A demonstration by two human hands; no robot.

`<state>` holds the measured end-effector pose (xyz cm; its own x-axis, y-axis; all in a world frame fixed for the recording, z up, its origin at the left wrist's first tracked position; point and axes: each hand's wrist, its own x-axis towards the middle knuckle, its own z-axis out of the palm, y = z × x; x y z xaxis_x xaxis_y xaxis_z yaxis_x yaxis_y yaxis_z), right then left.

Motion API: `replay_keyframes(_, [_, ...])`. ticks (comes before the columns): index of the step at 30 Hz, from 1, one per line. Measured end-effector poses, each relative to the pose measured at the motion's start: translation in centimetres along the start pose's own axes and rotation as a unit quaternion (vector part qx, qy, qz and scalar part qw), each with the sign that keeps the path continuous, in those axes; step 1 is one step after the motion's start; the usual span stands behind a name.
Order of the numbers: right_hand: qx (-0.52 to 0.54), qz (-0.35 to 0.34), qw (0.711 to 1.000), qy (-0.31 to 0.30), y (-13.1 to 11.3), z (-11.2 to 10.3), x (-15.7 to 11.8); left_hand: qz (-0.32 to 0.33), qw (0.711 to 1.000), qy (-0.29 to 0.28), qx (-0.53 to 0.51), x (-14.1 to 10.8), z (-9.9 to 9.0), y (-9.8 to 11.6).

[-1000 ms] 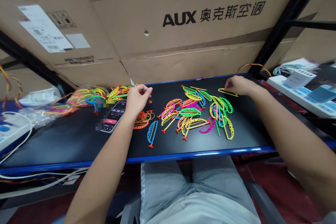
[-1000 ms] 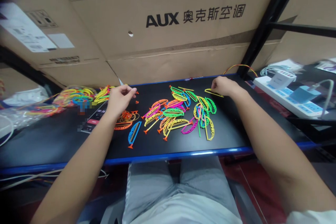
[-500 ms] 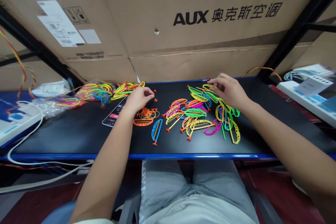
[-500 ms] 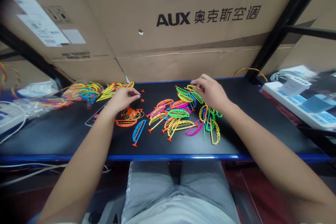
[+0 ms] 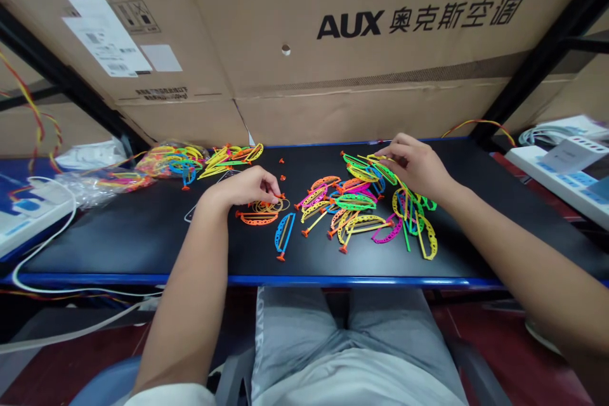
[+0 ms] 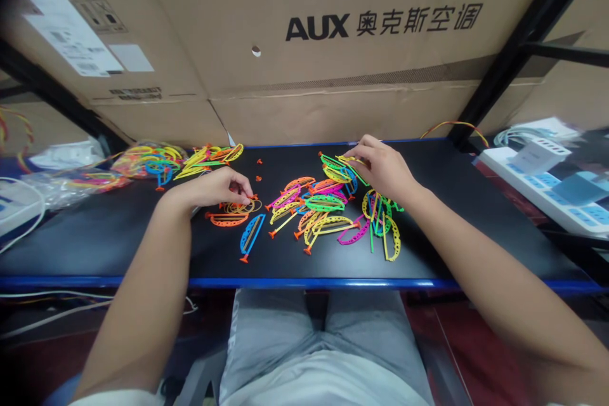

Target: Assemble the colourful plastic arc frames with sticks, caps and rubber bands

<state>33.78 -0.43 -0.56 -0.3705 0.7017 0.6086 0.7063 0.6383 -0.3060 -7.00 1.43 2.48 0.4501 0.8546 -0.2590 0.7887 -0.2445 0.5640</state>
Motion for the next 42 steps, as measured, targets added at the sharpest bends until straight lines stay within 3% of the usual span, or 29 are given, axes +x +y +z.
replay_keyframes(16, [0.002,0.005,1.000,0.002,0.4,0.2,0.1,0.078,0.993,0.054,-0.075,-0.2,0.1,0.4])
replay_keyframes(23, [-0.007,-0.011,1.000,-0.009,0.2,0.1,0.2,0.089,0.994,0.036,-0.058,-0.1,0.1,0.1])
replay_keyframes(31, [-0.009,-0.014,1.000,-0.008,0.3,0.2,0.1,0.107,0.989,0.063,-0.076,-0.3,0.1,0.5])
replay_keyframes(33, [-0.006,-0.011,1.000,-0.011,0.3,0.2,0.1,0.115,0.984,0.101,-0.092,-0.1,0.1,0.4])
replay_keyframes(35, [0.000,-0.007,1.000,-0.016,0.2,0.2,0.1,0.125,0.972,0.177,-0.095,0.2,0.2,0.4])
replay_keyframes(39, [0.006,0.002,1.000,-0.022,0.1,0.2,0.1,0.131,0.929,0.343,-0.042,0.3,0.3,1.0])
replay_keyframes(42, [0.001,0.004,1.000,-0.023,0.1,0.2,0.1,0.127,0.901,0.414,-0.013,0.2,0.4,1.5])
